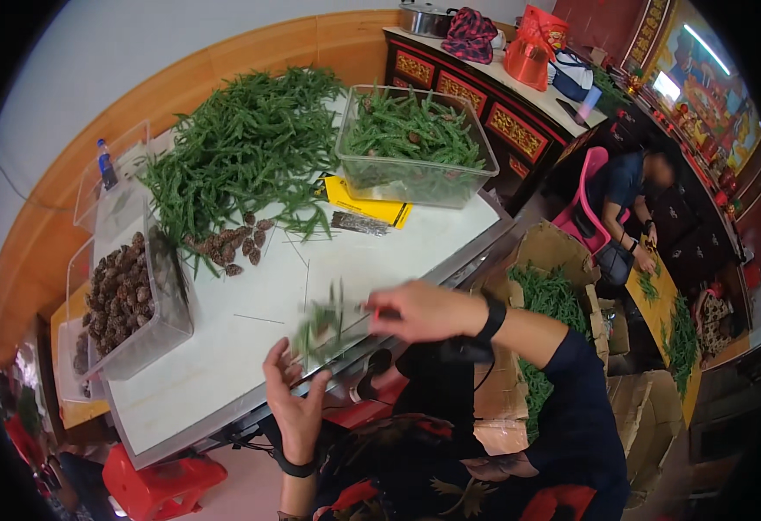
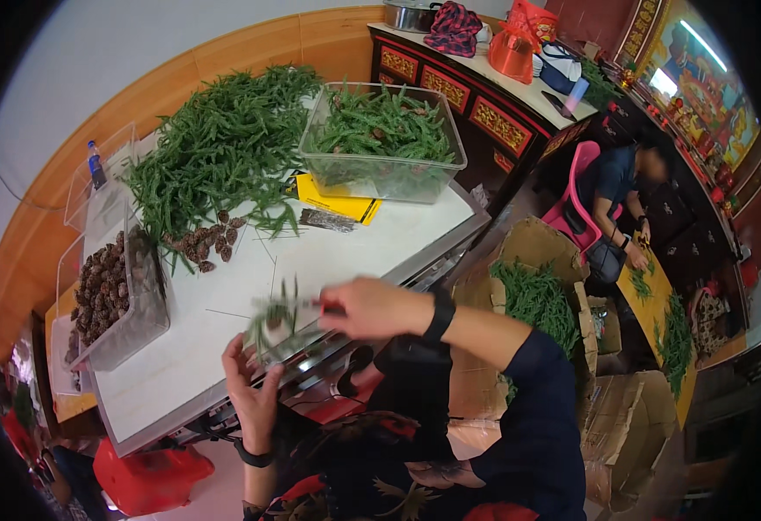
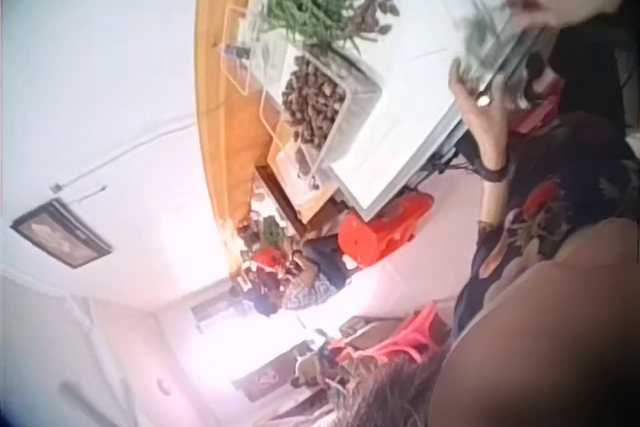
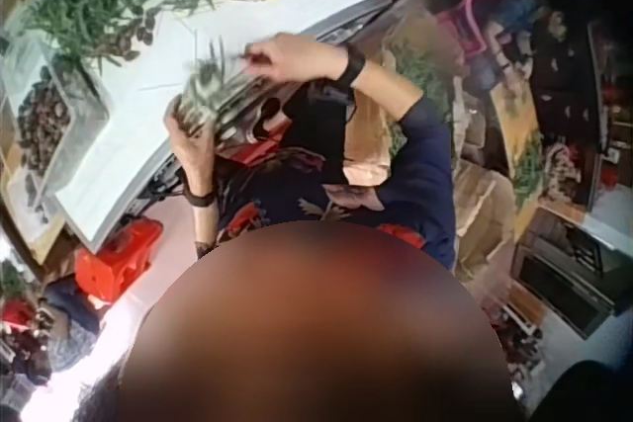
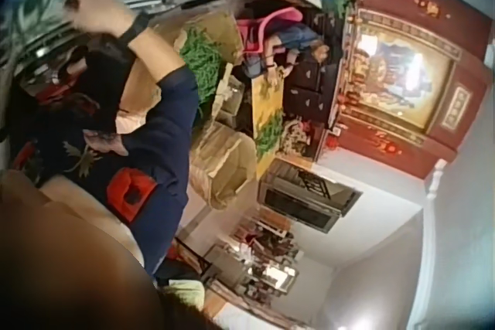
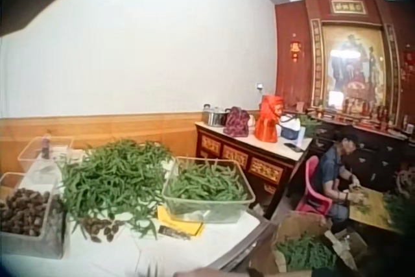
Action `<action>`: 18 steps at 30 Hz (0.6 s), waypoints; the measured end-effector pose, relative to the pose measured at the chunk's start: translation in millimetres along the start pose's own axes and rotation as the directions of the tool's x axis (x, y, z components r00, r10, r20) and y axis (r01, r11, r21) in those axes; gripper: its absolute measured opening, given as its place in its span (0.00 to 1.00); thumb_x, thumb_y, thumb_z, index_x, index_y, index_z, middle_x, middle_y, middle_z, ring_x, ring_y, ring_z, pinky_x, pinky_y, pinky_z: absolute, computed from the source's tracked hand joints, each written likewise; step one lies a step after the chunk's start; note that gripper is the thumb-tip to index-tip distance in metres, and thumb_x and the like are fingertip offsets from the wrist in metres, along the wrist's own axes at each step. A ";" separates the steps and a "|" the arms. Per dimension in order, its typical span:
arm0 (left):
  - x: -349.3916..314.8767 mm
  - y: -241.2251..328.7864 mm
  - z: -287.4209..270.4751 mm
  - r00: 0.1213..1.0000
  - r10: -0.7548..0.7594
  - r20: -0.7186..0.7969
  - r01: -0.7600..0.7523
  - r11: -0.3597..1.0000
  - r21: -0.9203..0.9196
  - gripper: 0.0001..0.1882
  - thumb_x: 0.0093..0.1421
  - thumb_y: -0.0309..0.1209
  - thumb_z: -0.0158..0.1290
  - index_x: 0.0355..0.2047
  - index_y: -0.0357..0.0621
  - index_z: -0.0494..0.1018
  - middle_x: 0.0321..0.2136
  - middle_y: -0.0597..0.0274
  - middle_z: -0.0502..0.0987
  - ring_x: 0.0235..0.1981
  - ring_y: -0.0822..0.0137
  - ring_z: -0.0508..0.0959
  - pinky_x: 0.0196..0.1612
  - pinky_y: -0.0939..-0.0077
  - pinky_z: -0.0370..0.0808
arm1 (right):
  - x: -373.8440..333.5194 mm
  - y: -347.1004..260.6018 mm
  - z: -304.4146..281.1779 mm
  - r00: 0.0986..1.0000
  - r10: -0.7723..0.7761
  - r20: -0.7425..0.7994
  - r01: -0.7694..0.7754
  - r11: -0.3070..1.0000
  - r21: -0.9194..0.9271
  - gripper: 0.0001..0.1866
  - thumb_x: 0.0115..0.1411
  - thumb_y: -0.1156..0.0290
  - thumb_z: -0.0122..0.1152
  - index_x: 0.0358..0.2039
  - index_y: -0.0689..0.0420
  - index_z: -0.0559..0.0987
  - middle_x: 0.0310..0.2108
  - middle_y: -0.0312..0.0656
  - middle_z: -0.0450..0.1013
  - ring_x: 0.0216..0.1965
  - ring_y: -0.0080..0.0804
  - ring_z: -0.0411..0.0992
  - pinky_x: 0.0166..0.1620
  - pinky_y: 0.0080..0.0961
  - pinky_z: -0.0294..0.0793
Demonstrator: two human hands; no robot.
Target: Assembling green plant sprigs with small brown items using wire or thread to create decorative items.
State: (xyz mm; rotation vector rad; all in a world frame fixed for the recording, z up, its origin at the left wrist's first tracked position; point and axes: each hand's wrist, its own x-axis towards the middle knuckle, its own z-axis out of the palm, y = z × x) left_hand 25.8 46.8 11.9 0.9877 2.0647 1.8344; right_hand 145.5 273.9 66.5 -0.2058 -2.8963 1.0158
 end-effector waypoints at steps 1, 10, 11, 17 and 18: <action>1.3 -4.3 -4.0 0.999 -0.020 -0.034 0.020 1.000 -0.004 0.25 0.54 0.22 0.58 0.52 0.37 0.65 0.46 0.57 0.72 0.39 0.69 0.75 0.39 0.80 0.71 | 5.9 1.4 -18.9 0.991 0.132 -0.020 -0.130 0.988 0.083 0.18 0.62 0.56 0.57 0.41 0.59 0.75 0.26 0.40 0.75 0.26 0.35 0.74 0.29 0.32 0.73; 1.0 -16.6 -21.3 0.980 -0.199 -0.019 0.199 0.980 0.021 0.24 0.55 0.23 0.58 0.52 0.38 0.65 0.35 0.60 0.75 0.31 0.76 0.74 0.32 0.84 0.70 | 47.6 57.6 -136.4 0.774 0.620 -0.130 -0.394 0.632 0.667 0.18 0.62 0.49 0.55 0.36 0.53 0.72 0.24 0.32 0.66 0.24 0.19 0.67 0.22 0.22 0.69; 0.3 -24.3 -23.9 0.976 -0.212 -0.042 0.213 0.977 0.026 0.24 0.55 0.23 0.58 0.52 0.38 0.65 0.35 0.60 0.75 0.31 0.76 0.74 0.32 0.84 0.70 | 48.0 54.7 -122.8 0.758 0.634 -0.153 -0.420 0.653 0.630 0.18 0.61 0.49 0.56 0.36 0.52 0.72 0.24 0.32 0.66 0.25 0.19 0.67 0.22 0.21 0.69; 8.5 -44.1 -33.2 0.969 -0.203 -0.143 0.211 0.977 0.042 0.19 0.56 0.22 0.57 0.48 0.37 0.69 0.31 0.65 0.75 0.26 0.79 0.70 0.28 0.87 0.68 | 33.5 52.5 -55.5 0.853 0.485 -0.193 -0.445 0.869 0.214 0.21 0.56 0.52 0.62 0.40 0.55 0.74 0.27 0.35 0.69 0.28 0.26 0.69 0.29 0.25 0.72; 12.8 -46.9 -31.7 0.961 -0.225 -0.162 0.237 0.970 0.060 0.19 0.56 0.22 0.57 0.48 0.37 0.69 0.31 0.65 0.75 0.26 0.79 0.70 0.28 0.87 0.68 | 33.0 57.5 -46.0 0.863 0.478 -0.160 -0.440 0.869 0.225 0.21 0.56 0.52 0.62 0.40 0.55 0.74 0.27 0.35 0.69 0.28 0.26 0.69 0.29 0.25 0.72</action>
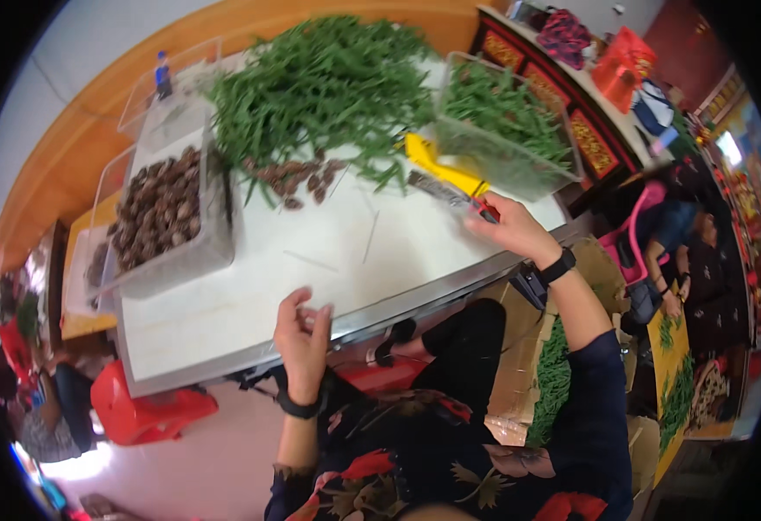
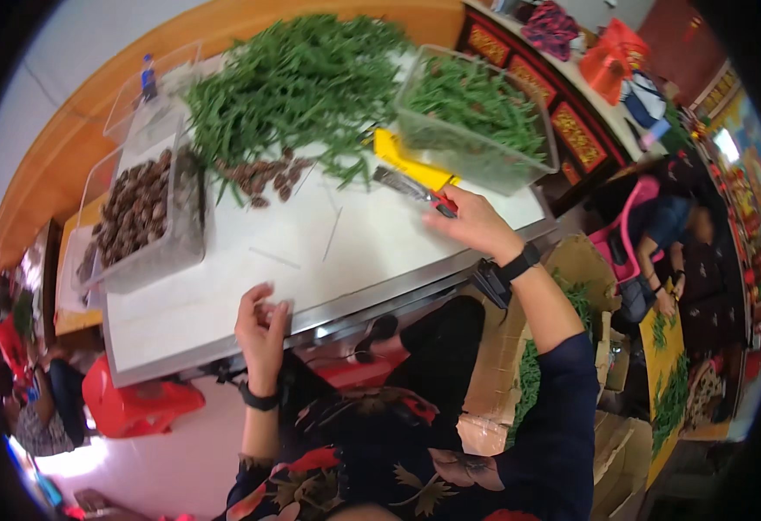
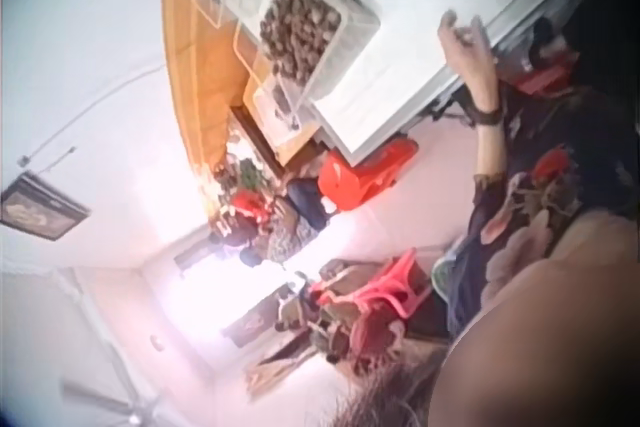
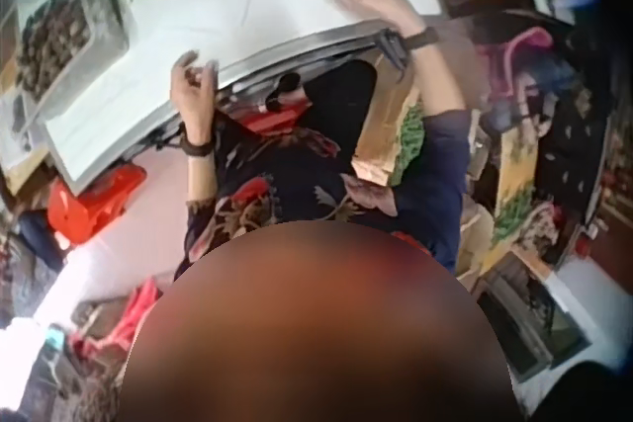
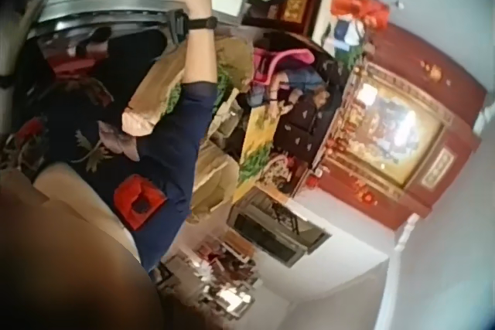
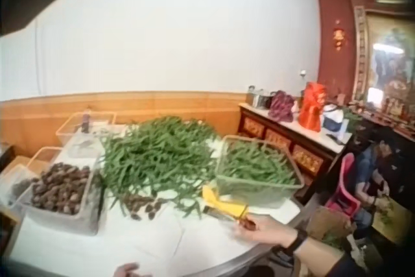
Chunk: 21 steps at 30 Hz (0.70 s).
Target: Assembling green plant sprigs with small brown items using wire or thread to create decorative items.
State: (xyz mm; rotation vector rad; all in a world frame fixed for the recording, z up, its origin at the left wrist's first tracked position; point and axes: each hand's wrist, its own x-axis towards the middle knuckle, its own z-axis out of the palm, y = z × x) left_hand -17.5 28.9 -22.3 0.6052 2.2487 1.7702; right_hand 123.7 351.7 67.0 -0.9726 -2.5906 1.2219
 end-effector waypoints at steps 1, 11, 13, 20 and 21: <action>3.9 -4.2 2.9 0.999 0.022 -0.026 -0.023 0.999 -0.024 0.18 0.56 0.22 0.57 0.47 0.37 0.70 0.31 0.65 0.76 0.25 0.80 0.70 0.28 0.87 0.68 | 1.6 8.4 9.4 0.999 -0.043 0.012 0.045 0.990 -0.136 0.22 0.55 0.53 0.64 0.42 0.55 0.74 0.29 0.37 0.70 0.30 0.30 0.70 0.32 0.26 0.72; 7.4 -11.0 6.7 0.995 0.066 -0.072 -0.067 0.998 -0.016 0.13 0.57 0.22 0.57 0.43 0.35 0.73 0.32 0.66 0.76 0.25 0.82 0.69 0.28 0.88 0.68 | 34.9 38.5 49.7 0.934 -0.344 -0.097 0.251 0.824 -0.508 0.29 0.46 0.51 0.70 0.43 0.56 0.76 0.40 0.46 0.70 0.45 0.48 0.66 0.46 0.40 0.66; 7.5 -13.0 6.4 0.992 0.101 -0.082 -0.101 0.995 0.003 0.12 0.56 0.22 0.58 0.42 0.36 0.73 0.29 0.64 0.76 0.23 0.81 0.70 0.24 0.87 0.68 | 31.6 28.9 53.7 0.934 -0.345 -0.089 0.239 0.792 -0.562 0.28 0.46 0.52 0.70 0.43 0.55 0.76 0.40 0.46 0.70 0.45 0.48 0.67 0.46 0.41 0.66; 10.7 -18.2 6.1 0.989 0.099 -0.110 -0.098 0.995 0.013 0.11 0.56 0.23 0.59 0.39 0.36 0.74 0.26 0.64 0.75 0.22 0.80 0.70 0.23 0.86 0.69 | 41.7 -35.1 86.0 0.785 -0.617 -0.056 0.493 0.677 -0.547 0.18 0.49 0.61 0.66 0.39 0.54 0.77 0.36 0.43 0.71 0.41 0.46 0.69 0.42 0.39 0.68; 11.1 -21.3 5.2 0.988 0.096 -0.121 -0.095 0.995 0.013 0.11 0.56 0.23 0.59 0.39 0.36 0.74 0.26 0.64 0.75 0.22 0.80 0.70 0.23 0.86 0.69 | 51.3 -47.6 99.8 0.765 -0.644 -0.033 0.545 0.672 -0.501 0.16 0.50 0.63 0.65 0.38 0.55 0.78 0.35 0.43 0.72 0.40 0.46 0.70 0.42 0.39 0.69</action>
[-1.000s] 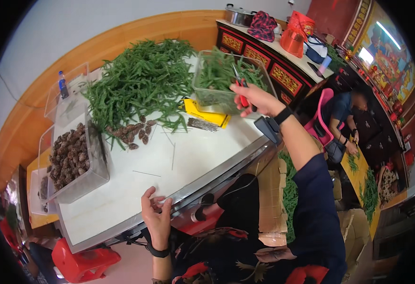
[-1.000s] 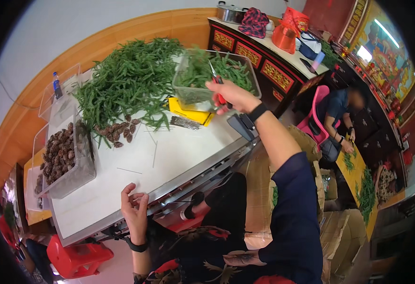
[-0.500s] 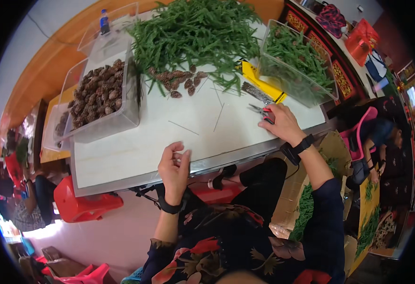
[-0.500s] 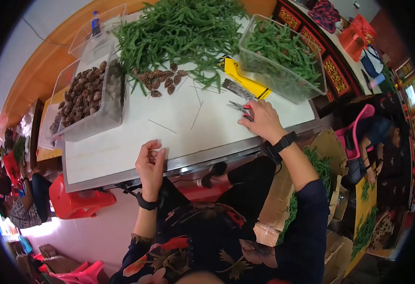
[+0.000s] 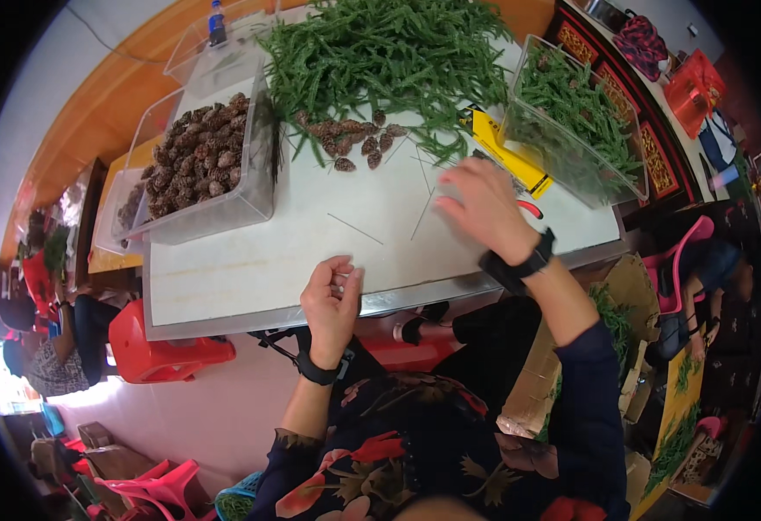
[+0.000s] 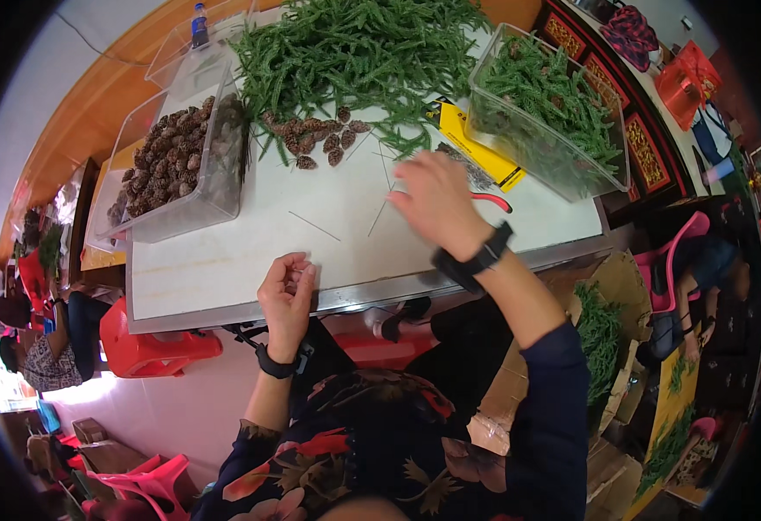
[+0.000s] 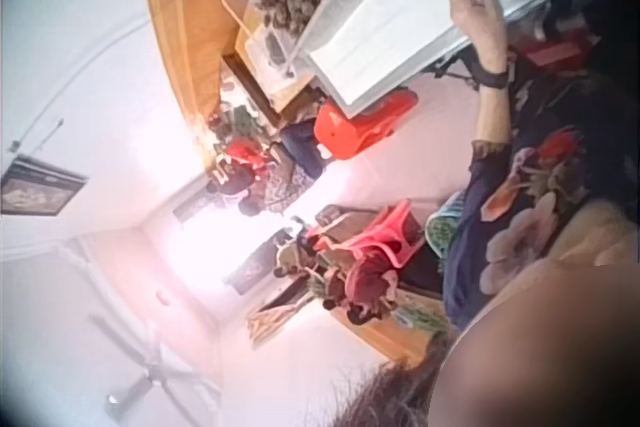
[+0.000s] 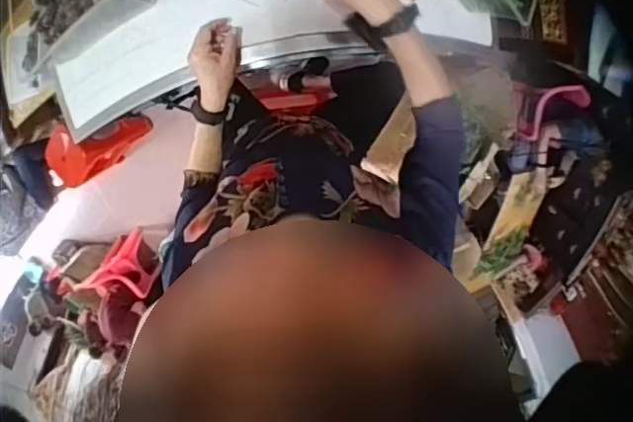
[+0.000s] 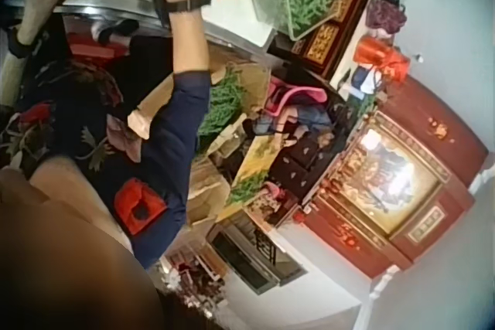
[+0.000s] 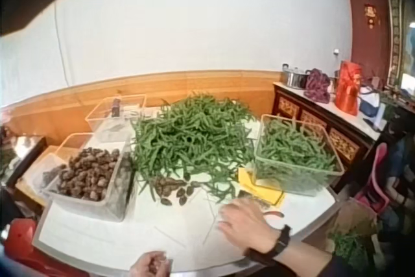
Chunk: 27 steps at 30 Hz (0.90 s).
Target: Assembling green plant sprigs with small brown items using wire or thread to create decorative items.
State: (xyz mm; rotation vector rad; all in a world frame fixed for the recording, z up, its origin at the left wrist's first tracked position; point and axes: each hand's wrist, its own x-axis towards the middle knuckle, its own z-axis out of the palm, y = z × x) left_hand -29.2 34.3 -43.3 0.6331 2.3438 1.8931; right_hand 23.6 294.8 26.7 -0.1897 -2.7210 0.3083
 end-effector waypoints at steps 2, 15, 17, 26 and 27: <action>2.0 2.3 0.6 1.000 0.007 -0.004 -0.007 1.000 -0.002 0.10 0.56 0.23 0.59 0.39 0.36 0.74 0.25 0.64 0.75 0.22 0.80 0.70 0.23 0.86 0.69 | 30.3 -16.9 17.7 1.000 -0.014 0.024 0.010 0.987 0.159 0.15 0.50 0.65 0.64 0.37 0.55 0.78 0.35 0.45 0.72 0.40 0.48 0.71 0.42 0.40 0.70; 0.5 5.2 2.4 1.000 0.024 -0.018 -0.024 1.000 0.008 0.10 0.56 0.24 0.59 0.37 0.36 0.74 0.24 0.65 0.75 0.22 0.80 0.70 0.22 0.86 0.69 | 107.9 -42.8 92.9 0.967 0.148 0.206 -0.231 0.852 0.471 0.11 0.52 0.66 0.65 0.32 0.58 0.79 0.33 0.48 0.76 0.34 0.50 0.74 0.39 0.40 0.73; -0.5 7.6 1.8 0.999 0.028 -0.017 -0.027 0.999 0.045 0.10 0.56 0.24 0.59 0.37 0.35 0.74 0.23 0.65 0.75 0.21 0.80 0.70 0.22 0.87 0.68 | 95.5 -44.1 85.3 0.977 0.152 0.148 -0.209 0.812 0.545 0.12 0.51 0.64 0.65 0.27 0.61 0.78 0.29 0.49 0.76 0.32 0.49 0.75 0.37 0.40 0.74; 2.1 9.6 4.9 0.999 0.049 -0.021 -0.048 0.998 0.036 0.10 0.56 0.25 0.60 0.37 0.35 0.74 0.24 0.65 0.74 0.21 0.81 0.69 0.21 0.87 0.67 | 106.0 -65.0 107.0 0.984 0.177 0.010 -0.175 0.964 0.200 0.15 0.51 0.60 0.64 0.26 0.61 0.79 0.24 0.51 0.75 0.30 0.49 0.76 0.36 0.41 0.74; 1.6 6.8 5.3 0.999 0.034 -0.005 -0.034 0.999 0.024 0.10 0.55 0.25 0.60 0.37 0.35 0.74 0.24 0.66 0.75 0.22 0.81 0.69 0.22 0.87 0.67 | 105.9 -63.4 105.4 0.985 0.174 0.005 -0.171 0.964 0.202 0.15 0.51 0.60 0.64 0.26 0.61 0.79 0.24 0.51 0.75 0.30 0.49 0.76 0.36 0.41 0.74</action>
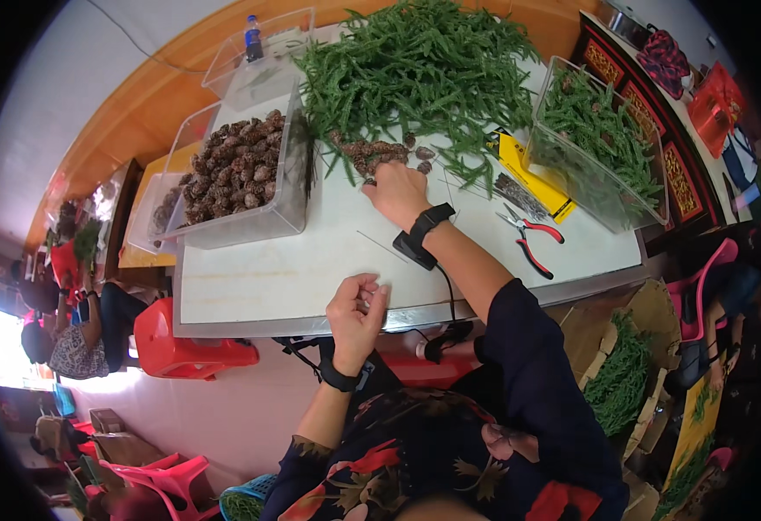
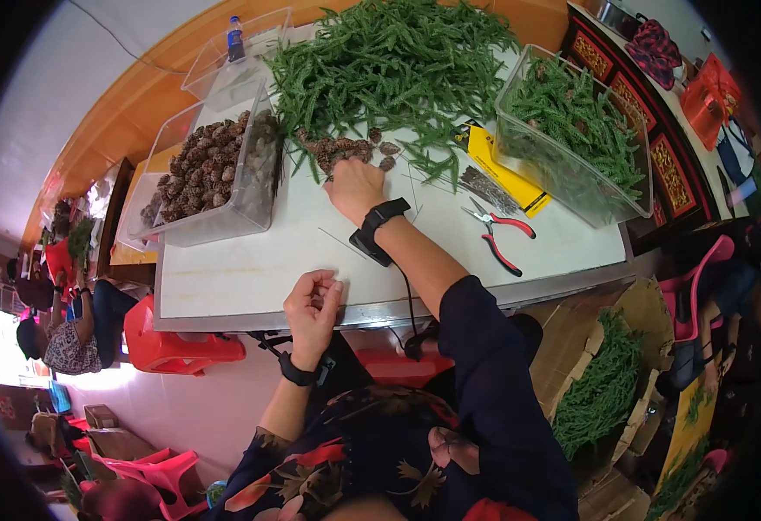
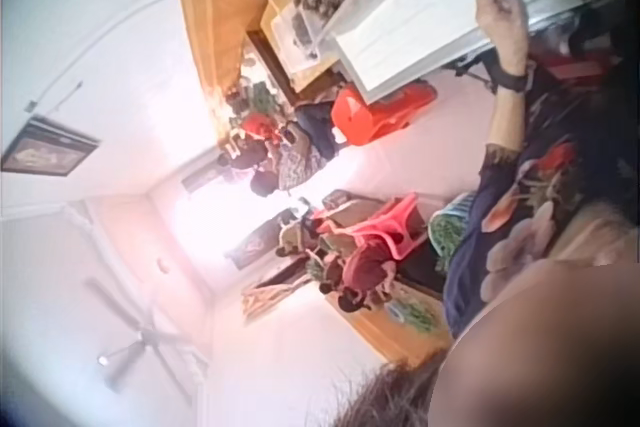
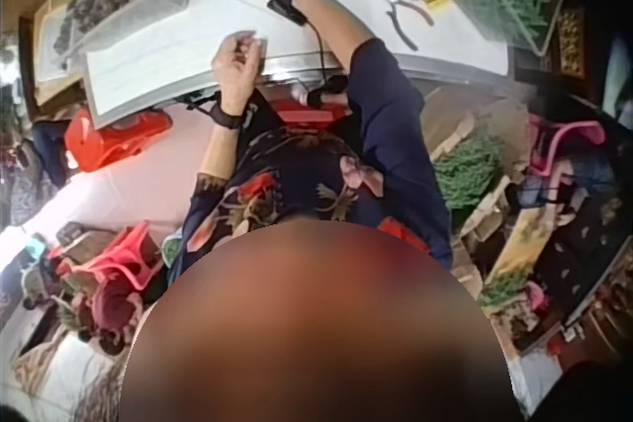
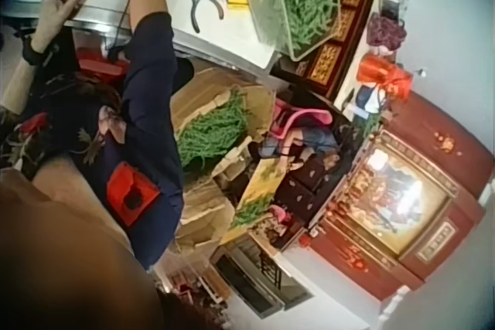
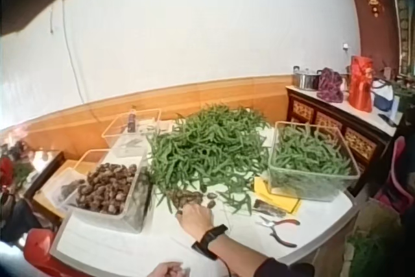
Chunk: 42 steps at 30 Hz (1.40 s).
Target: Assembling green plant sprigs with small brown items using wire or thread to create decorative items.
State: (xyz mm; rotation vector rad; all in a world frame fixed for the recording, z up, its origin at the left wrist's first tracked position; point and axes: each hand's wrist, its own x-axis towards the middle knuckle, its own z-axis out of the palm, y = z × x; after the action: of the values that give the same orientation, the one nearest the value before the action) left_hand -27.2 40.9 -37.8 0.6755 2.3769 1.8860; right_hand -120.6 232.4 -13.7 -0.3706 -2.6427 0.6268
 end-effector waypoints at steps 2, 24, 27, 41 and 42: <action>-0.6 -1.8 1.6 0.999 -0.026 0.038 0.028 0.999 -0.030 0.11 0.55 0.25 0.60 0.38 0.35 0.74 0.25 0.66 0.75 0.23 0.82 0.70 0.23 0.88 0.67 | -2.8 8.8 -9.9 0.996 0.067 0.059 -0.071 0.995 0.075 0.15 0.50 0.59 0.66 0.28 0.60 0.79 0.23 0.49 0.75 0.29 0.48 0.76 0.35 0.41 0.74; -13.0 46.4 -12.8 0.946 -0.210 0.248 0.308 0.825 -0.475 0.14 0.63 0.23 0.51 0.48 0.33 0.71 0.37 0.63 0.78 0.34 0.79 0.76 0.35 0.87 0.73 | -154.4 -55.9 -102.6 0.998 -0.045 -0.033 0.056 0.847 0.528 0.09 0.51 0.74 0.65 0.34 0.57 0.77 0.26 0.37 0.72 0.17 0.23 0.65 0.22 0.20 0.65; -16.6 47.1 -13.0 0.954 -0.181 0.239 0.280 0.825 -0.492 0.13 0.61 0.21 0.53 0.46 0.33 0.72 0.35 0.64 0.78 0.31 0.79 0.76 0.35 0.87 0.73 | -146.8 -53.8 -96.8 0.990 -0.129 -0.048 0.135 0.836 0.532 0.07 0.53 0.75 0.64 0.33 0.59 0.77 0.26 0.37 0.71 0.18 0.22 0.65 0.23 0.19 0.65; -17.6 52.7 -19.6 0.886 -0.235 0.400 0.423 0.764 -0.487 0.11 0.62 0.24 0.53 0.45 0.36 0.72 0.35 0.57 0.80 0.28 0.74 0.77 0.33 0.84 0.74 | -143.3 -32.6 -101.6 0.889 0.024 0.458 -0.430 0.393 0.813 0.10 0.62 0.68 0.58 0.28 0.60 0.78 0.20 0.28 0.68 0.19 0.12 0.59 0.22 0.12 0.57; -17.5 53.2 -20.1 0.871 -0.246 0.426 0.450 0.746 -0.490 0.11 0.62 0.25 0.53 0.45 0.37 0.72 0.35 0.56 0.80 0.28 0.74 0.77 0.33 0.84 0.73 | -144.1 -31.7 -101.2 0.888 0.027 0.459 -0.431 0.393 0.812 0.10 0.62 0.68 0.58 0.28 0.60 0.78 0.20 0.28 0.68 0.19 0.12 0.59 0.22 0.12 0.57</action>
State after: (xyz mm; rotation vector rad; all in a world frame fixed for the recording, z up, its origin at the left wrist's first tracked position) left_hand -0.6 25.2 13.0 0.4002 1.4625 1.9614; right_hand 46.0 193.6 38.8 -0.2865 -2.0687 2.2896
